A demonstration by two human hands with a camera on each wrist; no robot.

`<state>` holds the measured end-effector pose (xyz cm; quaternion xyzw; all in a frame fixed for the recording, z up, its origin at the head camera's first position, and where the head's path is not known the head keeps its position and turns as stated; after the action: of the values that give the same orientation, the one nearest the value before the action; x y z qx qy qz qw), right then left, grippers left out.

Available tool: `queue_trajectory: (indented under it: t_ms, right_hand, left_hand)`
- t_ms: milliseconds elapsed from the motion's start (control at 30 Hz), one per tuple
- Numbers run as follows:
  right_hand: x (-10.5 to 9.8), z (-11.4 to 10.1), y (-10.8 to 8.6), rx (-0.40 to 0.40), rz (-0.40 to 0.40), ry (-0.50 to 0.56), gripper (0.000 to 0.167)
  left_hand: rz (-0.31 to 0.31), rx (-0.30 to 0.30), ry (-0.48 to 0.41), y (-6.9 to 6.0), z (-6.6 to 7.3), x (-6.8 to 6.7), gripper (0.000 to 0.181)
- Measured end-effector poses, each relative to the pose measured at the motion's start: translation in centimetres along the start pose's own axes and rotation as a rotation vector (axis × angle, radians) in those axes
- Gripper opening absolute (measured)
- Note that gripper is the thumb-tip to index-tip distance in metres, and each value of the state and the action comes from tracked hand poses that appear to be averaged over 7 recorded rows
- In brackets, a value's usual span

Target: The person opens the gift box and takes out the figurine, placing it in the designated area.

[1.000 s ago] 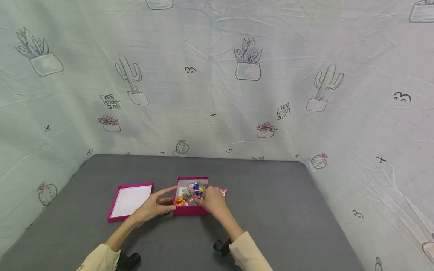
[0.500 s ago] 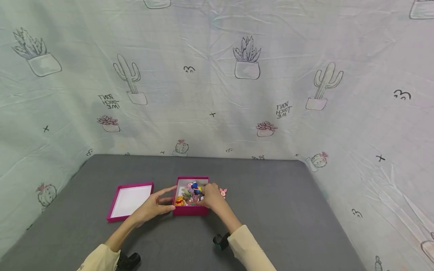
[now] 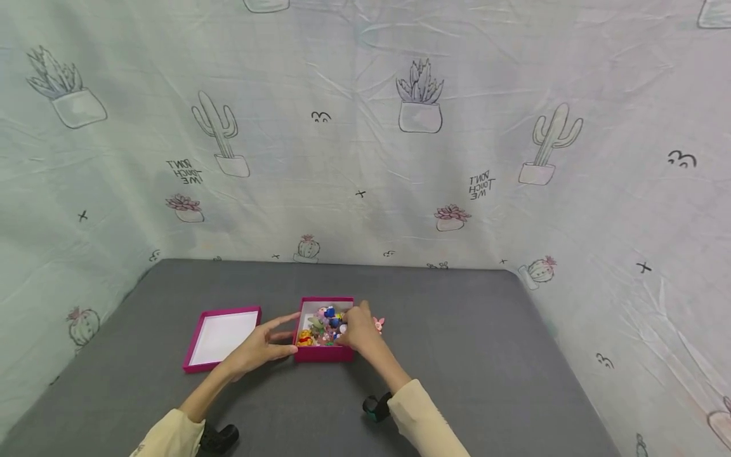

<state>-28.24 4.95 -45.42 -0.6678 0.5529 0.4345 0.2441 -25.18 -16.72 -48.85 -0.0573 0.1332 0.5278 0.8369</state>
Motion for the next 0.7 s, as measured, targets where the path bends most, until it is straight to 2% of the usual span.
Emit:
queue_trajectory:
  t_ms: [100,233,433,567,700]
  right_hand:
    - [-1.0,0.1,-0.4,-0.039,0.040,0.085,0.038]
    - [-1.7,0.5,-0.7,-0.151,0.071,0.144,0.039]
    - [-2.0,1.3,-0.9,-0.244,0.037,0.198,0.044]
    - [-2.7,1.6,-0.9,-0.296,0.038,0.288,0.045]
    - [-3.3,1.9,-0.8,-0.337,0.024,0.422,0.046]
  left_hand:
    - [0.005,0.005,0.003,0.0,0.0,0.1,0.071]
    - [0.017,0.003,0.014,0.0,0.0,0.1,0.071]
    - [0.018,-0.010,0.026,-0.1,-0.2,0.0,0.072]
    - [0.015,-0.011,0.025,0.0,-0.2,0.1,0.073]
    - [0.015,-0.012,0.034,0.0,0.0,0.0,0.073]
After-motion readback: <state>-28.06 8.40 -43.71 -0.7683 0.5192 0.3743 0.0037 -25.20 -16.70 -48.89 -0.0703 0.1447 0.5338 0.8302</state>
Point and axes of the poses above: each hand's wrist, its own y-axis towards the middle knuckle, its own x-axis out of the palm, z = x × y, the point moved 4 cm from there along y, towards the middle knuckle
